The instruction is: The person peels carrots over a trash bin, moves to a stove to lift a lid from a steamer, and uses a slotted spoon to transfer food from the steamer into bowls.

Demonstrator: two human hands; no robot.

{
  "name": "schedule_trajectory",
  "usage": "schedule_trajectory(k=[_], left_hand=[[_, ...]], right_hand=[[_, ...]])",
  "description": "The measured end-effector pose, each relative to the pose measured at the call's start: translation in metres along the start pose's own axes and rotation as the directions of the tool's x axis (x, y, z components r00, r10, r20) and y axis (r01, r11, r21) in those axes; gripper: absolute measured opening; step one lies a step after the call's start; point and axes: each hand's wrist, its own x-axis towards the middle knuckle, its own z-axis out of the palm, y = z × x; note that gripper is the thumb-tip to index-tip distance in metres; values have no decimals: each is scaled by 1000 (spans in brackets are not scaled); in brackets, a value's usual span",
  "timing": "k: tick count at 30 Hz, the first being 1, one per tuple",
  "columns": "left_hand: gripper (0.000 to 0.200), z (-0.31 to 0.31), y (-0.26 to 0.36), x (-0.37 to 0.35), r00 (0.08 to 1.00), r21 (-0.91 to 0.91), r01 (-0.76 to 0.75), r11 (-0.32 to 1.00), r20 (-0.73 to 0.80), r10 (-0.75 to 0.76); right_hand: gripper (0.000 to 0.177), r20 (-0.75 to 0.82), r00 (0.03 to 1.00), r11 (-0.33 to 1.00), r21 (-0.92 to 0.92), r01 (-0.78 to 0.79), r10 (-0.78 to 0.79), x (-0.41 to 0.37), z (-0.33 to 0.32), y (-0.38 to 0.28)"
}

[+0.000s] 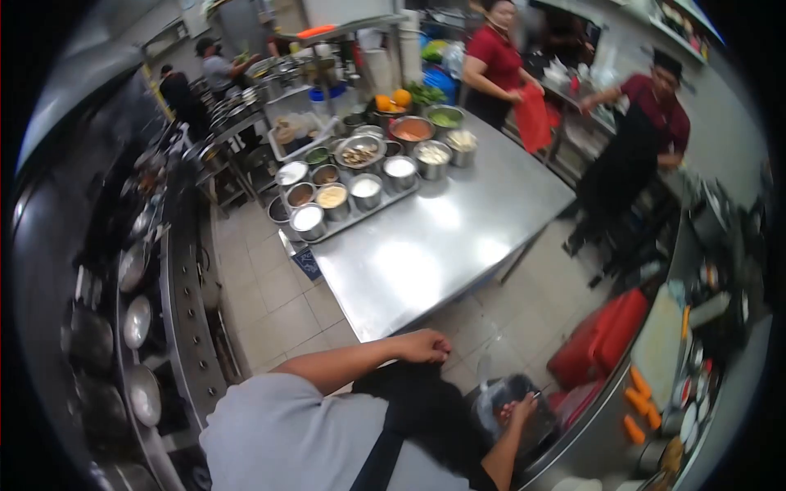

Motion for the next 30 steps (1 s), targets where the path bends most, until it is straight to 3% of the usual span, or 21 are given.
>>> schedule_trajectory(k=[2, 4, 5, 6, 8, 10, 14, 16, 17, 18, 19, 20, 21, 23, 24, 25, 26, 27, 28, 29, 30], left_hand=[[37, -27, -13, -39, 988, -191, 86, 978, -109, -108], [37, -48, -27, -66, 972, -312, 16, 950, -218, -89], [37, -59, -37, -80, 948, -403, -43, 914, -306, -90], [37, -71, -43, -99, 941, -425, -46, 904, -322, -103], [37, -104, -52, -138, 867, -233, -214, 949, -493, 74], [36, -135, -79, -188, 836, -219, -178, 959, -549, 30], [36, -183, -217, -304, 639, -484, -131, 865, -708, -300], [37, -197, -285, -371, 492, -695, -130, 708, -665, -562], [36, -187, -346, -401, 394, -760, -126, 637, -628, -671], [27, -169, -412, -430, 276, -752, 20, 658, -629, -727], [30, -155, -439, -455, 152, -798, 61, 599, -586, -796], [28, -109, -529, -484, 98, -679, 247, 692, -693, -714], [22, -102, -542, -509, 248, -861, 100, 498, -464, -851], [17, -115, -489, -517, 138, -963, -72, 259, -267, -954], [17, -124, -491, -511, 138, -967, -73, 244, -252, -958], [14, -126, -491, -514, 143, -984, -119, 136, -152, -978], [12, -115, -486, -525, 146, -986, -166, 7, -32, -989], [13, -103, -499, -529, 141, -995, -95, -5, -8, -990], [14, -84, -538, -521, 140, -999, -28, -18, 14, -990], [19, -43, -605, -521, 357, -836, 336, 434, -314, -880], [23, -81, -580, -501, 277, -906, 344, 246, -152, -949]], right_hand=[[27, 98, 995, 999, -52, 8, -2, -15, 33, -28], [23, 315, 895, 919, -131, 372, -317, -5, 70, -35], [20, 539, 810, 922, -143, 360, -232, -11, 83, -53], [21, 604, 748, 910, -87, 404, -274, -69, 111, -91], [25, 718, 614, 902, 42, 431, -327, -185, 183, -146], [32, 819, 398, 843, 178, 507, -412, -250, 280, -175], [25, 895, 143, 792, 287, 539, -422, -342, 535, -223], [14, 909, 160, 777, 225, 588, -385, -344, 679, -241], [14, 884, 295, 799, 132, 587, -363, -345, 744, -244], [15, 840, 420, 814, 45, 579, -345, -345, 802, -248], [15, 840, 424, 807, 28, 589, -339, -340, 849, -247], [13, 804, 512, 817, -59, 574, -302, -332, 891, -248], [12, 759, 594, 822, -144, 551, -266, -319, 926, -252], [15, 820, 536, 883, -85, 461, -201, -271, 986, -264], [21, 877, 462, 940, -40, 338, -129, -250, 1008, -267], [31, 853, 495, 959, 23, 282, -166, -246, 1009, -271], [41, 807, 510, 916, 93, 390, -299, -254, 1003, -271], [46, 818, 444, 870, 131, 475, -366, -267, 987, -274], [47, 877, 434, 958, 91, 273, -207, -223, 995, -300], [47, 908, 299, 885, 140, 445, -294, -233, 968, -314], [39, 749, 377, 792, 310, 526, -544, -356, 913, -278]])
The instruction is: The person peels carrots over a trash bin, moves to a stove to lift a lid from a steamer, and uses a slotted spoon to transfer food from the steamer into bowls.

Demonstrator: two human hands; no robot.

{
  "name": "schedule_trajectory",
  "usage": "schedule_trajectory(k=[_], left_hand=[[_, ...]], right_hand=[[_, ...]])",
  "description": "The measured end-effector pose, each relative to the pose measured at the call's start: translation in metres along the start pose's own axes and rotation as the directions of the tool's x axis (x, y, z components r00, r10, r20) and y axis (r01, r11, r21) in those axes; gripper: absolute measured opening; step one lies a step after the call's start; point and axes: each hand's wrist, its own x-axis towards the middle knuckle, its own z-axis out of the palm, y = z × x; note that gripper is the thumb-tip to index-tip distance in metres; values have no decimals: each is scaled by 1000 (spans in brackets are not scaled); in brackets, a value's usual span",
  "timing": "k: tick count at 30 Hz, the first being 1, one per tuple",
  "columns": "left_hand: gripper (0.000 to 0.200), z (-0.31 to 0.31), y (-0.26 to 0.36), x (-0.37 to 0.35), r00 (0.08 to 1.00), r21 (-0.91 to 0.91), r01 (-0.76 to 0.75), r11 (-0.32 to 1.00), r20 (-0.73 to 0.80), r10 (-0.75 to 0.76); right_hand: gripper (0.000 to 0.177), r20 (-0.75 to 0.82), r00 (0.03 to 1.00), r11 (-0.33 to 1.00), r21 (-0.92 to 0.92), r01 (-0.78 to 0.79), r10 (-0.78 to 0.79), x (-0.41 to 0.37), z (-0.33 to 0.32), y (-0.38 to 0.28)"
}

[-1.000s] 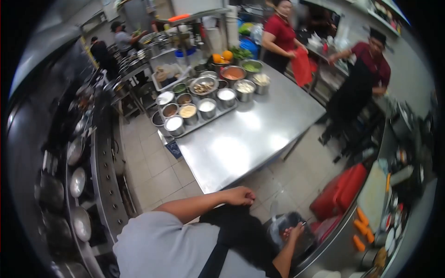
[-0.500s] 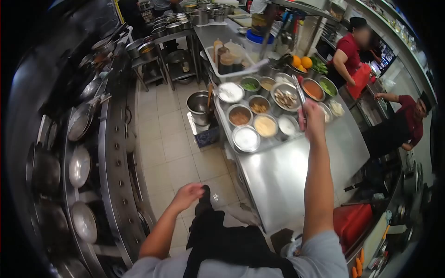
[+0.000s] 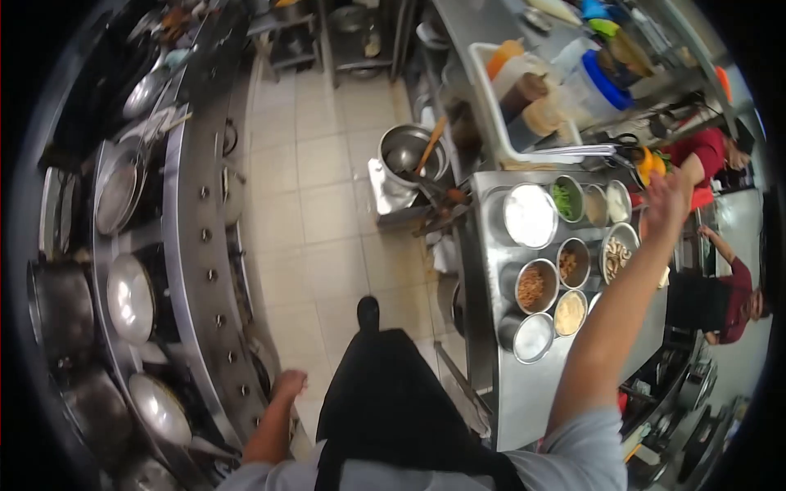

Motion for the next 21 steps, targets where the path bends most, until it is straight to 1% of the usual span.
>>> schedule_trajectory(k=[1, 2, 3, 4, 5, 6, 7, 8, 9, 10, 11, 12, 13, 14, 15, 16, 17, 18, 19, 20, 21], left_hand=[[23, 8, 60, -24, 997, -171, 61, 983, -41, -69], [24, 20, 82, -14, 993, -202, 98, 974, -38, -108], [26, 24, 103, -3, 996, -181, 81, 980, 47, -74], [26, 30, 132, -3, 998, -208, 52, 977, 36, -46], [26, 36, 164, -1, 1000, -234, 12, 972, 18, -8], [27, 39, 185, 1, 996, -278, -61, 959, 39, 74], [28, 40, 191, 8, 977, -358, -165, 919, 65, 201], [23, 40, 215, -7, 962, -429, -242, 870, 9, 272], [22, 37, 220, -11, 965, -404, -241, 882, 0, 264], [19, 36, 206, -7, 944, -367, -309, 878, -2, 331], [21, 34, 195, -11, 931, -386, -349, 854, -40, 363], [25, 27, 191, -27, 946, -317, -317, 894, -45, 320], [24, 23, 186, -46, 963, -383, -268, 884, -88, 254], [26, 22, 153, -40, 972, -194, -229, 954, -91, 215], [29, 33, 96, -20, 975, -147, -197, 969, -133, 178], [27, 44, 44, -5, 995, -188, -17, 982, -97, -1], [25, 43, 35, -15, 990, -226, 68, 972, -104, -93], [23, 48, 24, -36, 976, -269, 160, 950, -99, -192], [21, 50, 16, -45, 973, -352, 185, 917, -67, -222], [19, 54, 6, -56, 967, -433, 214, 876, -33, -252], [15, 58, -2, -65, 966, -528, 221, 820, 4, -258]], right_hand=[[32, -126, 991, 998, 16, 55, -52, -79, 59, -37], [34, 132, 977, 983, 91, 157, -168, -119, 62, -39], [26, 278, 954, 989, 128, 77, -110, -188, 87, -24], [18, 413, 909, 989, 151, -11, -53, -266, 115, 9], [22, 347, 938, 978, -198, 58, 15, -324, 121, 83], [17, 353, 905, 948, -286, -137, 237, -363, 137, 135], [16, 311, 815, 863, -304, -403, 490, -380, 146, 195], [18, 241, 747, 778, -317, -543, 619, -376, 150, 257], [23, 166, 780, 778, -341, -529, 603, -361, 148, 308], [34, 100, 977, 910, -390, -138, 191, -342, 124, 396], [44, 22, 1000, 851, -525, 1, 13, -312, 115, 444], [44, 34, 999, 868, -496, 25, -10, -282, 104, 476], [38, 9, 990, 833, -542, -110, 137, -252, 91, 501], [32, -20, 958, 771, -589, -242, 285, -228, 82, 519], [27, -54, 904, 689, -629, -360, 423, -212, 89, 528], [27, -33, 911, 704, -623, -341, 412, -209, 101, 518], [26, 20, 842, 747, -473, -467, 539, -206, 108, 502], [25, 97, 754, 737, -326, -592, 649, -206, 110, 490], [40, 117, 707, 707, -272, -652, 697, -199, 104, 504], [40, 139, 709, 714, -280, -641, 691, -201, 103, 513], [44, 60, 766, 763, -159, -626, 641, -206, 106, 512]])
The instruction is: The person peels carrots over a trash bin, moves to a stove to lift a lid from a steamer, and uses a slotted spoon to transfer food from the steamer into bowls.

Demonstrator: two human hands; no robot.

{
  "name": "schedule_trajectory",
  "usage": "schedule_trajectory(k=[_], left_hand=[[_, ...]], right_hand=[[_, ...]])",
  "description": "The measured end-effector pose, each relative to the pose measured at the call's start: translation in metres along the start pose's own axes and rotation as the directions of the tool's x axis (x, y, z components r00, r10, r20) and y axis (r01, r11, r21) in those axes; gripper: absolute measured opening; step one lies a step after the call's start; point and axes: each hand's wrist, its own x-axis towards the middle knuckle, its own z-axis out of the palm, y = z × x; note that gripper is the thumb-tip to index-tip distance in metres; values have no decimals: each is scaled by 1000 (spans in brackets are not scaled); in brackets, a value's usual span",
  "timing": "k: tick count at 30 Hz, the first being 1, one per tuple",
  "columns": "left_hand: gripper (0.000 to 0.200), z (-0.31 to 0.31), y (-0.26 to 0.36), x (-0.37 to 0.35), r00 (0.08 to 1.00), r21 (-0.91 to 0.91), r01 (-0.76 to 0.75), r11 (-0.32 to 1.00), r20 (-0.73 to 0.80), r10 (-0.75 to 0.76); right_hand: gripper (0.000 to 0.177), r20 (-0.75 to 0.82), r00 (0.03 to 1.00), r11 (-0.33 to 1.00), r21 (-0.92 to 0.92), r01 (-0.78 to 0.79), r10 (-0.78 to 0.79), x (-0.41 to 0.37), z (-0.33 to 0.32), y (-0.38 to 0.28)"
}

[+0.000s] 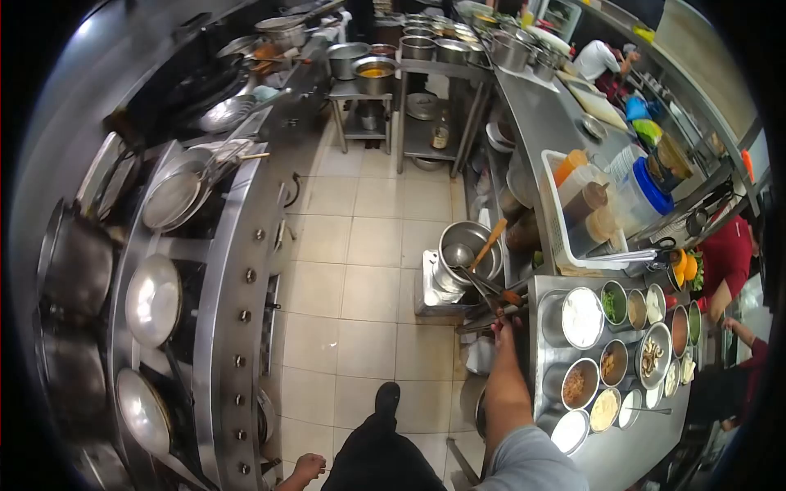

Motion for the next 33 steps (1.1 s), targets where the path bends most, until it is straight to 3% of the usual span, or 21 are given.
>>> schedule_trajectory(k=[2, 4, 6, 7, 8, 9, 10, 11, 15, 16, 17, 20, 21, 23, 26, 27, 28, 29, 30, 31, 33], left_hand=[[17, 8, -23, -9, 998, -41, -36, 998, -53, 34], [21, 9, -62, 2, 992, 46, -102, 994, -68, 105], [29, 11, -115, -17, 955, 409, -257, 876, -28, 294], [34, 12, -152, -10, 899, 388, -405, 828, 2, 438], [39, 17, -158, -42, 935, 346, -310, 885, -59, 350], [43, 20, -176, -55, 878, 411, -400, 819, -85, 471], [39, 20, -171, -126, 859, 295, -415, 860, -185, 478], [33, 20, -197, -140, 842, 63, -499, 864, -202, 501], [32, -20, -217, -249, 779, -94, -588, 803, -331, 532], [31, -32, -221, -273, 704, 4, -633, 774, -413, 578], [30, -45, -225, -293, 623, 105, -660, 744, -478, 620], [30, -99, -222, -322, 426, 89, -789, 608, -633, 646], [29, -123, -223, -341, 310, 124, -840, 529, -690, 654], [27, -180, -229, -394, 311, 110, -829, 548, -723, 616], [25, -288, -256, -471, -8, 337, -783, 523, -846, 534], [21, -328, -269, -494, 4, 263, -819, 510, -886, 464], [16, -387, -290, -496, -232, 483, -731, 483, -841, 489], [16, -430, -302, -522, -182, 390, -758, 523, -896, 405], [17, -472, -315, -543, -338, 483, -654, 582, -875, 346], [19, -513, -326, -564, -394, 497, -606, 621, -866, 308], [21, -598, -340, -593, -365, 425, -631, 649, -901, 235]], right_hand=[[50, -80, 995, 989, 133, 65, -55, -15, -1, 0], [62, 75, 990, 884, 447, -139, 118, -75, -1, -17], [60, 161, 970, 971, 125, -202, 181, -160, -1, -20], [54, 232, 933, 962, -56, -269, 274, -195, -8, -8], [44, 397, 799, 891, -235, -387, 452, -204, -21, 19], [35, 514, 686, 856, -356, -375, 515, -242, -32, 35], [29, 376, 754, 827, -406, -389, 539, -284, -38, 57], [28, 300, 695, 747, -403, -529, 653, -301, -48, 90], [15, 389, 554, 657, -609, -445, 736, -417, -98, 141], [24, 473, 683, 709, -698, -95, 557, -458, -111, 148], [24, 488, 669, 704, -706, -75, 561, -477, -116, 155], [30, 583, 610, 474, -806, 355, 536, -495, -117, 163], [30, 590, 602, 460, -804, 377, 538, -510, -112, 154], [48, 478, 725, 419, -863, 282, 496, -552, -97, 127], [59, 598, 681, 673, -710, 206, 422, -609, -80, 91], [58, 605, 691, 733, -661, 160, 395, -616, -69, 91], [66, 556, 731, 638, -739, 216, 396, -643, -54, 76], [78, 506, 771, 534, -805, 260, 387, -677, -39, 58], [68, 634, 704, 650, -687, 325, 319, -707, -30, 55], [59, 747, 624, 753, -542, 374, 228, -743, -17, 56], [56, 760, 644, 895, -344, 283, 89, -823, 24, 68]])
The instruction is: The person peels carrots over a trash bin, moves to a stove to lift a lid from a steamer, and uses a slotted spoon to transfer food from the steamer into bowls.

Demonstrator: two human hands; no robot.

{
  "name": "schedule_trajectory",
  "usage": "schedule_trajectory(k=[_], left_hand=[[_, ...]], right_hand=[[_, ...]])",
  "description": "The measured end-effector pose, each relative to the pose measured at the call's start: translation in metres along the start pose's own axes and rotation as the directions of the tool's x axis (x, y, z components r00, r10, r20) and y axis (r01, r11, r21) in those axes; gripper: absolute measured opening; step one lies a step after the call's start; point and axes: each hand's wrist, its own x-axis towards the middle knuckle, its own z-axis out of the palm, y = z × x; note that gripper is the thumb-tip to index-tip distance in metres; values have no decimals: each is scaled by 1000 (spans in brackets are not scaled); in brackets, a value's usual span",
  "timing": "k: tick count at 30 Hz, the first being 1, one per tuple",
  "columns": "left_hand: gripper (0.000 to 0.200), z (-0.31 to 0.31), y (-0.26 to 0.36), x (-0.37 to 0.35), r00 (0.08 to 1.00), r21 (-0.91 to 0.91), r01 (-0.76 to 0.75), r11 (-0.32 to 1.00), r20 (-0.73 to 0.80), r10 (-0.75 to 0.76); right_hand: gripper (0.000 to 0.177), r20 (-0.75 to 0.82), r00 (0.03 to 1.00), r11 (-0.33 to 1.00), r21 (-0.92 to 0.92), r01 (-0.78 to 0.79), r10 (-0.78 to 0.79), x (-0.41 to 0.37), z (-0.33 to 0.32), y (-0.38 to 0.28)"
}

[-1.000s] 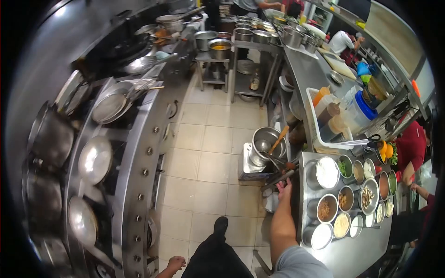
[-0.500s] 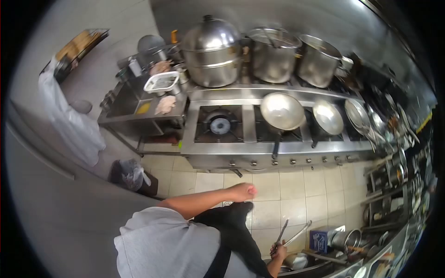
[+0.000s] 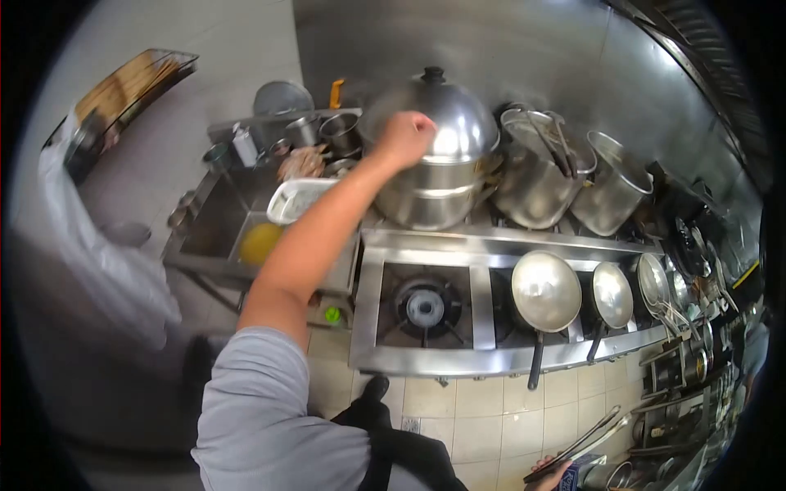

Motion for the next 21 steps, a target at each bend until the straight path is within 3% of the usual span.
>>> schedule_trajectory(k=[3, 4, 6, 8, 9, 10, 12, 13, 15, 16, 18, 20, 21], left_hand=[[28, 2, -54, 127, 998, 195, 55, 979, 26, -61], [28, 5, -63, 164, 998, 184, 41, 982, 45, -50], [42, 18, -73, 223, 996, 517, 6, 856, 77, -53], [42, 33, -70, 257, 983, 573, -18, 819, 160, -91], [43, 39, -70, 268, 964, 643, -28, 765, 220, -150], [43, 49, -79, 283, 961, 635, -35, 772, 234, -149], [52, 65, -108, 309, 918, 722, -173, 670, 365, -156], [52, 64, -110, 309, 913, 724, -170, 668, 371, -169], [56, 56, -94, 307, 873, 698, -31, 716, 367, -320], [56, 60, -102, 312, 870, 702, -33, 711, 370, -325], [56, 57, -109, 310, 940, 667, -171, 726, 332, -83], [57, 39, -100, 300, 965, 662, -111, 741, 251, -80], [58, 38, -119, 322, 945, 630, -194, 752, 325, -29]], right_hand=[[54, -51, 996, 984, 168, -63, 72, 12, 65, 12], [53, -60, 995, 990, 122, -71, 79, 3, 85, 10], [52, -89, 993, 993, 91, -72, 80, -9, 112, 15], [52, -175, 981, 992, -81, -93, 78, -21, 117, 31], [51, -41, 996, 993, -79, -86, 83, -35, 117, 31], [51, -58, 995, 993, -80, -88, 83, -49, 114, 33], [58, 50, 996, 907, -419, -52, 80, -70, 110, 36], [58, 47, 995, 901, -429, -61, 90, -73, 113, 38], [54, -5, 999, 946, -323, -42, 42, -74, 124, 45], [52, -33, 999, 964, -265, -27, 19, -72, 132, 51], [49, -87, 996, 988, -155, 1, -15, -70, 146, 62], [48, -90, 996, 990, -140, -8, -4, -67, 155, 65], [51, -128, 992, 990, -139, -18, 0, -62, 159, 63]])
